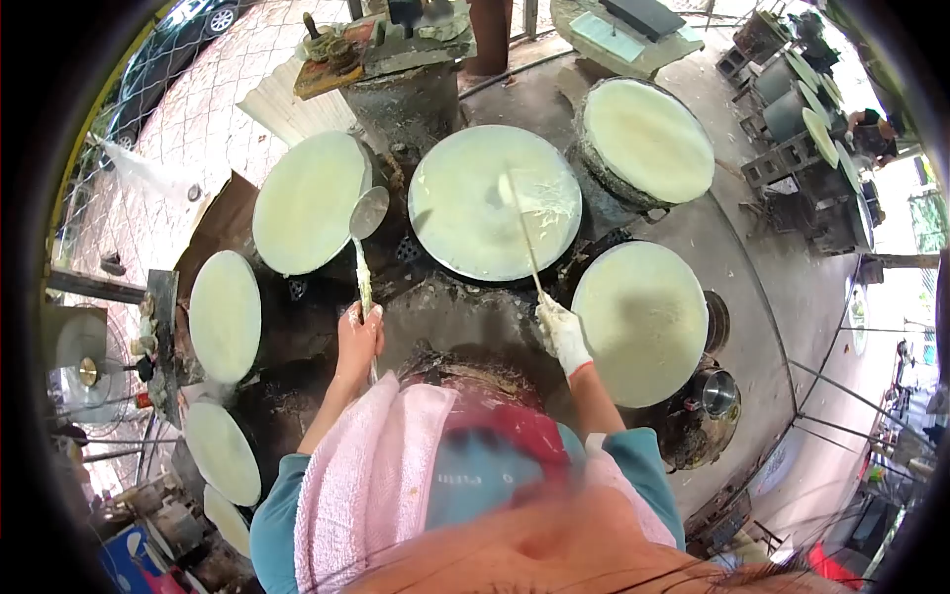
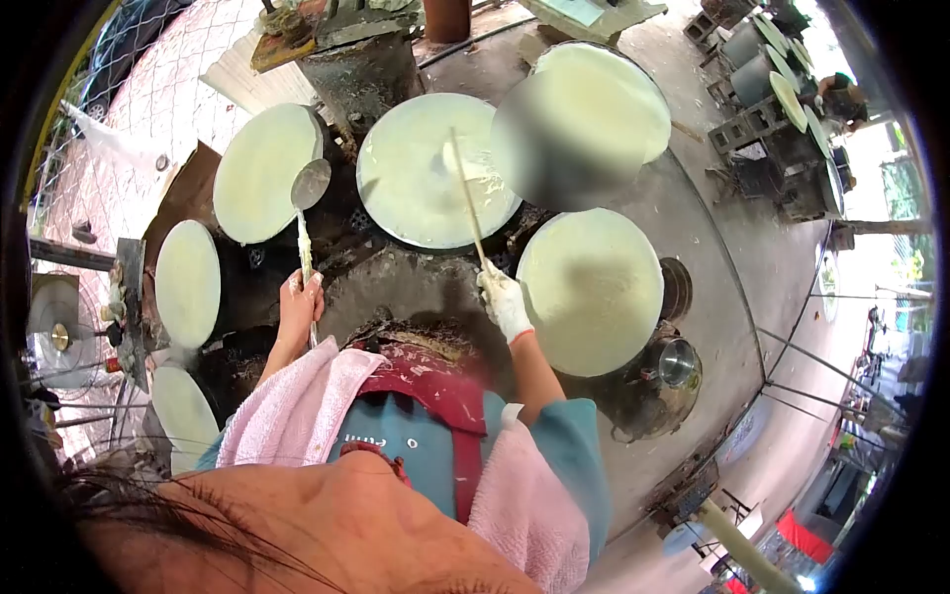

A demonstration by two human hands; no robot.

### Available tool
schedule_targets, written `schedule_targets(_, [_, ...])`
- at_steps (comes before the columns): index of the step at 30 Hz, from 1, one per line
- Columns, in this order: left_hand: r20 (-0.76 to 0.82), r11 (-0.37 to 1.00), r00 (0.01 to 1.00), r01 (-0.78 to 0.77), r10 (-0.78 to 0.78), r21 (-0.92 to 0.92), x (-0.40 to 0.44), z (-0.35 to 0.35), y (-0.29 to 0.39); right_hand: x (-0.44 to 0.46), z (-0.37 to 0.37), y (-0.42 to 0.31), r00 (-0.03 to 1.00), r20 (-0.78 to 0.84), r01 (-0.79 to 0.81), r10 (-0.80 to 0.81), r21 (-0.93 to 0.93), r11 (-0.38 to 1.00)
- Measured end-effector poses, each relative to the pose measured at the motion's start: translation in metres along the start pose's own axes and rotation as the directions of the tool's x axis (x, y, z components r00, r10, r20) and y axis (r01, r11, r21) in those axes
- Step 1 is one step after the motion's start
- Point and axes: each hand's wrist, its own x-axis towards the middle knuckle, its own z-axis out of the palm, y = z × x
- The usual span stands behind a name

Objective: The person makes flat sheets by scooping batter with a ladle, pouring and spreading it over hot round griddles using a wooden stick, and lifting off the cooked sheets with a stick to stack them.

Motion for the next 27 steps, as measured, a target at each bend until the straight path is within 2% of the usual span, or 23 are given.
schedule_targets(1, [0.0, 1.0, 1.0, 0.01, -0.01, 0.0, -0.002, 0.001, 0.001, -0.003, 0.0, 0.0, 1.0, -0.001, -0.03, 0.03, -0.003, 1.0])
schedule_targets(3, [0.023, 1.0, 1.0, 0.012, -0.013, 0.002, 0.005, 0.01, 0.007, 0.016, -0.014, 0.006, 0.983, -0.016, 0.18, -0.182, -0.089, 0.98])
schedule_targets(4, [0.05, 1.0, 0.999, 0.009, -0.01, 0.023, 0.015, 0.012, 0.009, 0.016, -0.022, -0.012, 0.997, -0.022, 0.071, -0.071, -0.008, 0.997])
schedule_targets(5, [0.078, 0.999, 0.997, 0.005, -0.008, 0.043, 0.026, 0.016, 0.011, 0.014, -0.022, -0.022, 0.985, -0.086, 0.154, -0.153, 0.002, 0.988])
schedule_targets(7, [0.163, 0.999, 0.986, -0.011, 0.018, -0.046, 0.058, 0.032, 0.014, 0.031, -0.025, -0.014, 0.976, -0.058, 0.202, -0.211, -0.137, 0.97])
schedule_targets(9, [0.257, 0.992, 0.966, 0.005, 0.028, -0.124, 0.094, 0.053, 0.022, 0.034, -0.024, -0.003, 0.991, -0.005, 0.129, -0.131, -0.129, 0.983])
schedule_targets(10, [0.305, 0.987, 0.952, 0.028, 0.021, -0.157, 0.117, 0.063, 0.021, 0.028, -0.025, 0.007, 0.987, 0.045, 0.157, -0.153, -0.105, 0.982])
schedule_targets(13, [0.412, 0.952, 0.911, 0.135, -0.01, -0.274, 0.17, 0.103, 0.021, 0.001, -0.026, 0.031, 0.953, -0.036, 0.291, -0.3, -0.16, 0.943])
schedule_targets(15, [0.505, 0.911, 0.855, 0.295, -0.117, -0.288, 0.189, 0.122, 0.021, -0.012, -0.009, 0.05, 0.844, -0.26, 0.446, -0.469, -0.143, 0.883])
schedule_targets(17, [0.553, 0.859, 0.807, 0.421, -0.207, -0.292, 0.191, 0.128, 0.019, 0.002, 0.017, 0.083, 0.846, -0.318, 0.409, -0.427, -0.126, 0.904])
schedule_targets(19, [0.568, 0.8, 0.767, 0.525, -0.298, -0.29, 0.18, 0.134, 0.009, -0.006, 0.065, 0.09, 0.962, -0.226, 0.193, -0.155, 0.154, 0.969])
schedule_targets(21, [0.581, 0.748, 0.738, 0.588, -0.342, -0.307, 0.168, 0.133, -0.001, -0.017, 0.112, 0.07, 0.988, -0.125, 0.117, -0.09, 0.227, 0.967])
schedule_targets(23, [0.538, 0.652, 0.722, 0.665, -0.436, -0.364, 0.154, 0.129, 0.0, -0.016, 0.107, 0.056, 0.982, -0.149, 0.151, -0.115, 0.258, 0.954])
schedule_targets(24, [0.558, 0.642, 0.714, 0.671, -0.423, -0.371, 0.15, 0.124, 0.0, -0.014, 0.105, 0.051, 0.982, -0.14, 0.161, -0.127, 0.268, 0.95])
schedule_targets(25, [0.579, 0.601, 0.691, 0.699, -0.431, -0.387, 0.142, 0.118, 0.01, 0.003, 0.099, 0.061, 0.948, -0.205, 0.295, -0.242, 0.289, 0.911])
schedule_targets(27, [0.575, 0.591, 0.699, 0.696, -0.425, -0.409, 0.137, 0.118, 0.008, 0.022, 0.093, 0.081, 0.962, -0.183, 0.256, -0.202, 0.36, 0.897])
